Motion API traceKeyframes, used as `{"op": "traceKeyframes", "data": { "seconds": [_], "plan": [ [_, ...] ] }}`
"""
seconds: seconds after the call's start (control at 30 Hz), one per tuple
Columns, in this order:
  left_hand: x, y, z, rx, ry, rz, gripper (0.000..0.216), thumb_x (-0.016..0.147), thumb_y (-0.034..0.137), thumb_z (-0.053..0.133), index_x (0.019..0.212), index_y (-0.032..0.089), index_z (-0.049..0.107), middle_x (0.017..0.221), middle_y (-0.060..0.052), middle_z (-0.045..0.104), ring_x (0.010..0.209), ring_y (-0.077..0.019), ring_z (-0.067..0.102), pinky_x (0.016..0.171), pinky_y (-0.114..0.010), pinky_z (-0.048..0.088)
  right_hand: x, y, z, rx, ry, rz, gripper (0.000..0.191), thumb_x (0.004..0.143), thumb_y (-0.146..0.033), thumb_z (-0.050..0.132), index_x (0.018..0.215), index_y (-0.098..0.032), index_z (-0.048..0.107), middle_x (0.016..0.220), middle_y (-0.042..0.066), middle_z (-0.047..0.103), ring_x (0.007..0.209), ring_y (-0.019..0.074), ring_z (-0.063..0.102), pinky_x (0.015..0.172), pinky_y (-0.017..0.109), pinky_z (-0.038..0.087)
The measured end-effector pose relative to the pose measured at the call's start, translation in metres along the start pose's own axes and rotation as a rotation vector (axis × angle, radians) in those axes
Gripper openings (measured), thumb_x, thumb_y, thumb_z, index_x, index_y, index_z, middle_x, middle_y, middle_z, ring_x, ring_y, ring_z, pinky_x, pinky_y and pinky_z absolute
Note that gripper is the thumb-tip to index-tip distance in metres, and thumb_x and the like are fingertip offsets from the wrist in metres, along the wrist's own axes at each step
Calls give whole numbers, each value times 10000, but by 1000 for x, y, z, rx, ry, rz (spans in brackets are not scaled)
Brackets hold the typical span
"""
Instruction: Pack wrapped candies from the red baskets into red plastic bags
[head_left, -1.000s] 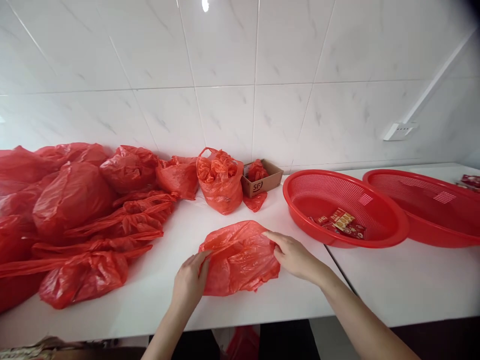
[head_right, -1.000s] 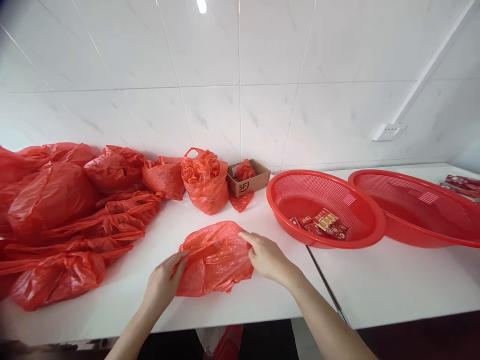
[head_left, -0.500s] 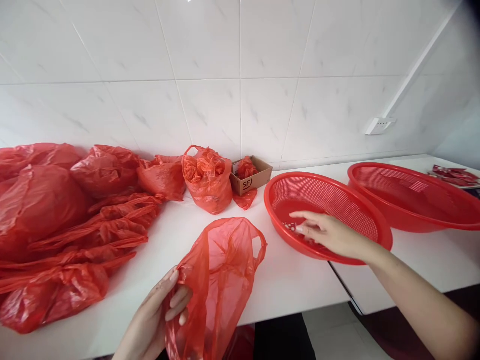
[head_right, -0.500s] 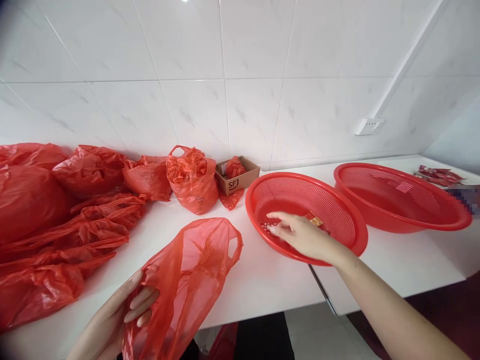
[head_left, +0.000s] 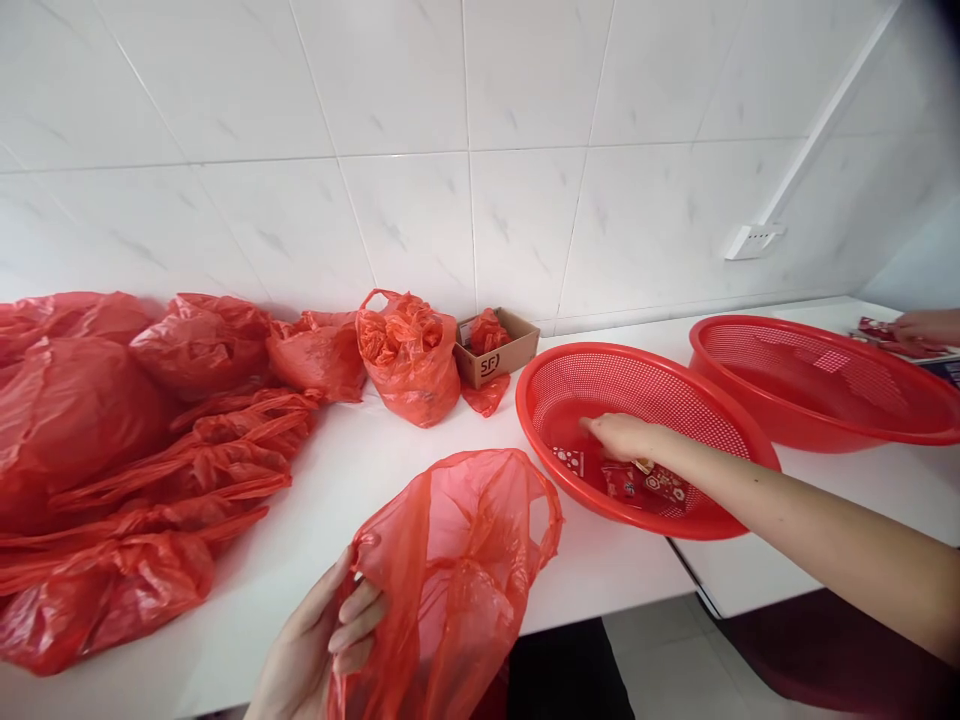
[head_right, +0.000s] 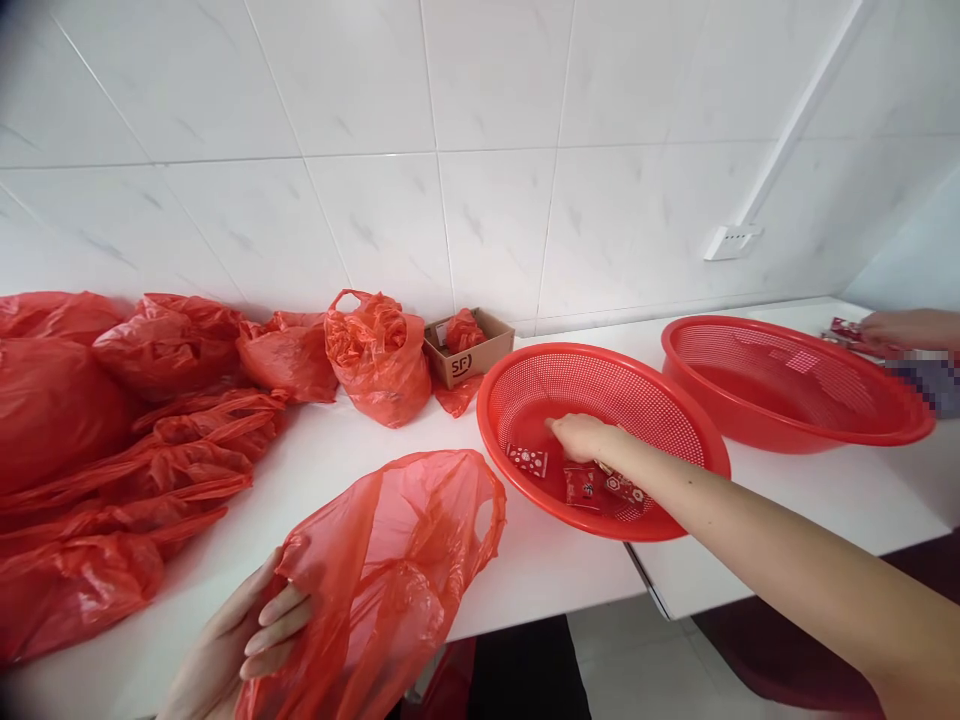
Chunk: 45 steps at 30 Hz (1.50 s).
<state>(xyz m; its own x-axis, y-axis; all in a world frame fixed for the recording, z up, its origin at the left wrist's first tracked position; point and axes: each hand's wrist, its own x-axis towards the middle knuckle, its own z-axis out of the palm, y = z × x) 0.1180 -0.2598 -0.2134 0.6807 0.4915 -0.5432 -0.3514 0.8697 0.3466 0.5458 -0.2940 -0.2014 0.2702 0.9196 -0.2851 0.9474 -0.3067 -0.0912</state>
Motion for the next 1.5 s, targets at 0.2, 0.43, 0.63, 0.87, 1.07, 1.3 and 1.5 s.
{"op": "traceKeyframes", "data": {
  "seconds": [0.2,0.43,0.63,0.87,1.07,1.3,1.5],
  "plan": [
    [4,-2,-2,-99,-20,79,464,627,252,880,602,147,429,535,96,358,356,38,317,346,-49,331,6,22,-17,32,-161,76,125,728,-180,684,849,-169,653,901,119,692,798,260,657,607,311,427],
    [7,-6,-5,-145,-66,63,367,679,203,852,617,131,498,530,83,396,358,24,378,355,-52,376,-3,21,-15,112,-274,113,310,508,-101,797,742,-186,612,746,50,642,680,232,627,549,286,403],
    [10,-9,-7,-82,-121,-3,429,715,295,834,550,128,474,482,88,331,332,14,388,362,-78,409,-12,12,-43,335,-120,71,273,672,-161,720,928,-173,624,790,51,639,665,183,623,565,273,441],
    [16,-15,14,-100,-163,5,398,731,269,822,577,127,485,513,80,374,354,18,396,376,-67,424,-80,-110,-40,1080,-95,-418,424,840,-367,641,1237,-245,556,1079,43,587,820,150,656,739,300,542],
    [8,-13,17,-236,-231,79,329,895,227,639,629,145,463,559,52,436,390,5,454,377,-35,416,-64,-180,46,722,77,-415,349,808,-146,593,1156,-171,602,1059,79,639,930,195,623,840,325,494],
    [-15,2,12,-331,-145,406,395,1037,225,222,742,172,478,657,18,505,414,-10,480,357,-34,416,-47,-161,49,370,28,-427,428,827,-102,557,1244,-176,612,1261,152,609,1162,302,584,932,396,475],
    [-7,-11,19,-286,-80,289,434,1041,291,226,754,152,520,656,22,465,401,-3,448,341,-39,404,-75,-139,-11,581,190,-560,339,915,-290,548,1245,-271,622,1256,55,647,1120,211,617,923,344,505]
  ]
}}
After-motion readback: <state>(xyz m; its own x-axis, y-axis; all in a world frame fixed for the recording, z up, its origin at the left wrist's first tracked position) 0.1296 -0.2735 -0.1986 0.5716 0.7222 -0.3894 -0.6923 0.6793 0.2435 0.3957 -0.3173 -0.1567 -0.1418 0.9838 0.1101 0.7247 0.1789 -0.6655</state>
